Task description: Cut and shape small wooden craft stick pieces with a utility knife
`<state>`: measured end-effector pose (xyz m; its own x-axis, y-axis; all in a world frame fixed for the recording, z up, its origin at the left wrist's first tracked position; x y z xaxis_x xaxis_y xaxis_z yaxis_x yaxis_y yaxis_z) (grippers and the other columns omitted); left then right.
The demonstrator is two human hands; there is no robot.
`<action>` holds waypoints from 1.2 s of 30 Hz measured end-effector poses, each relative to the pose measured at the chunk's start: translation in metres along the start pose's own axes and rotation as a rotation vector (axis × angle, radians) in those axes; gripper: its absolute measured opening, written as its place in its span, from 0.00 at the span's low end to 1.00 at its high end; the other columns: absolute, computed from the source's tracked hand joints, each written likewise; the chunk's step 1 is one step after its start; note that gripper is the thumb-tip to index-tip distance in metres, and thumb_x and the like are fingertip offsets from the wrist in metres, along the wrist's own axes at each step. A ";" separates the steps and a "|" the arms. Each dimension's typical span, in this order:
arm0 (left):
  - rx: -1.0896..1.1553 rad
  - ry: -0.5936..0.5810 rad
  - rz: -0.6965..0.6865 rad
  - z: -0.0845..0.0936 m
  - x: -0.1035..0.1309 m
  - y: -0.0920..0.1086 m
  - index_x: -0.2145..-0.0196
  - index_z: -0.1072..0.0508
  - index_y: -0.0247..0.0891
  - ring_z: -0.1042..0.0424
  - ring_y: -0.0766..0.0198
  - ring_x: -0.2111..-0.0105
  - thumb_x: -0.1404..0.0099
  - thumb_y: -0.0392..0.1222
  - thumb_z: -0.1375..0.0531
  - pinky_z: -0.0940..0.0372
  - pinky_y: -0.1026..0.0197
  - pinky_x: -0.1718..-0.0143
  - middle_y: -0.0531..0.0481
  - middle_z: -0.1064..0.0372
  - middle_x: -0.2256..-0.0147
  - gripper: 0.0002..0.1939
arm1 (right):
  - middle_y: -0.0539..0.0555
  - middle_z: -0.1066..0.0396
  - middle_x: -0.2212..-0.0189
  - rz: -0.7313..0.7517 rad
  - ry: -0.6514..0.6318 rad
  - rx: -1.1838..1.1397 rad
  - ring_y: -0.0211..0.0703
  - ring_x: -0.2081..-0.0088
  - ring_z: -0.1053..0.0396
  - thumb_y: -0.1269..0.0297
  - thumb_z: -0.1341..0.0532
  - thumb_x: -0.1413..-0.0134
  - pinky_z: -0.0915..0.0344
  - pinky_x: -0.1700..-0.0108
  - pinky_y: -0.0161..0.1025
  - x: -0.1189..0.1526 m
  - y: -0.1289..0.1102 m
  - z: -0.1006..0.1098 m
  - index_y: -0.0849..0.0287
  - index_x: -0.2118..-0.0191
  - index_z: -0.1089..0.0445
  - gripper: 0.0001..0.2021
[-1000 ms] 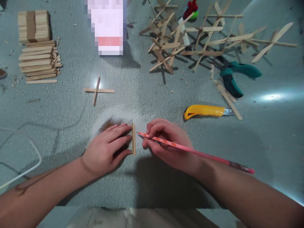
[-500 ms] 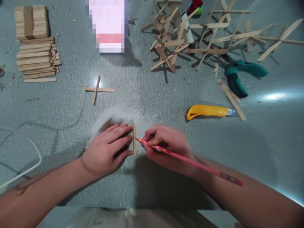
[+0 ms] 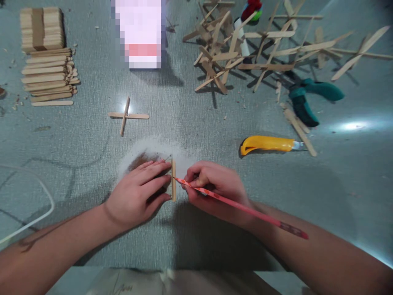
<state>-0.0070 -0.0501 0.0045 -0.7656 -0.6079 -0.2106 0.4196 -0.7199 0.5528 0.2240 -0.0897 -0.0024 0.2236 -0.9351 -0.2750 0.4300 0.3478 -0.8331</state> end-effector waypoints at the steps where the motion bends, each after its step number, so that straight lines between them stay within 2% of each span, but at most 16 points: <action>1: -0.001 0.002 -0.001 0.000 0.000 0.000 0.49 0.23 0.31 0.24 0.50 0.41 0.27 0.44 0.36 0.27 0.47 0.37 0.36 0.25 0.41 0.15 | 0.46 0.25 0.69 0.002 -0.003 0.000 0.34 0.71 0.28 0.76 0.37 0.43 0.32 0.67 0.34 0.000 0.000 0.000 0.53 0.69 0.39 0.12; 11: -0.010 0.003 0.008 -0.002 0.001 0.000 0.48 0.24 0.34 0.25 0.52 0.40 0.27 0.44 0.37 0.28 0.49 0.36 0.38 0.25 0.41 0.14 | 0.46 0.26 0.69 -0.009 0.004 -0.005 0.33 0.71 0.28 0.76 0.36 0.44 0.33 0.68 0.33 0.000 0.000 0.000 0.53 0.70 0.39 0.13; 32: -0.006 0.009 0.001 -0.001 0.001 0.001 0.48 0.23 0.32 0.24 0.52 0.40 0.27 0.44 0.36 0.28 0.48 0.36 0.37 0.25 0.41 0.14 | 0.46 0.25 0.70 0.028 -0.042 -0.030 0.32 0.72 0.29 0.77 0.37 0.44 0.33 0.69 0.32 -0.003 0.000 0.002 0.53 0.70 0.40 0.13; 36: -0.011 0.010 0.002 -0.001 0.000 0.001 0.48 0.24 0.33 0.24 0.53 0.40 0.26 0.44 0.37 0.28 0.49 0.36 0.37 0.24 0.41 0.14 | 0.46 0.26 0.70 0.014 -0.011 -0.008 0.32 0.72 0.29 0.77 0.37 0.44 0.32 0.68 0.32 -0.002 0.000 0.002 0.53 0.70 0.40 0.14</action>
<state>-0.0062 -0.0517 0.0044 -0.7601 -0.6125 -0.2171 0.4268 -0.7224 0.5440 0.2254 -0.0875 -0.0010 0.2392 -0.9295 -0.2809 0.4202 0.3599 -0.8330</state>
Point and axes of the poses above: each hand's wrist, its own x-axis away from the middle knuckle, its own z-axis out of the back of the hand, y = z × x, the point moved 1 cm from there along -x, towards the middle knuckle
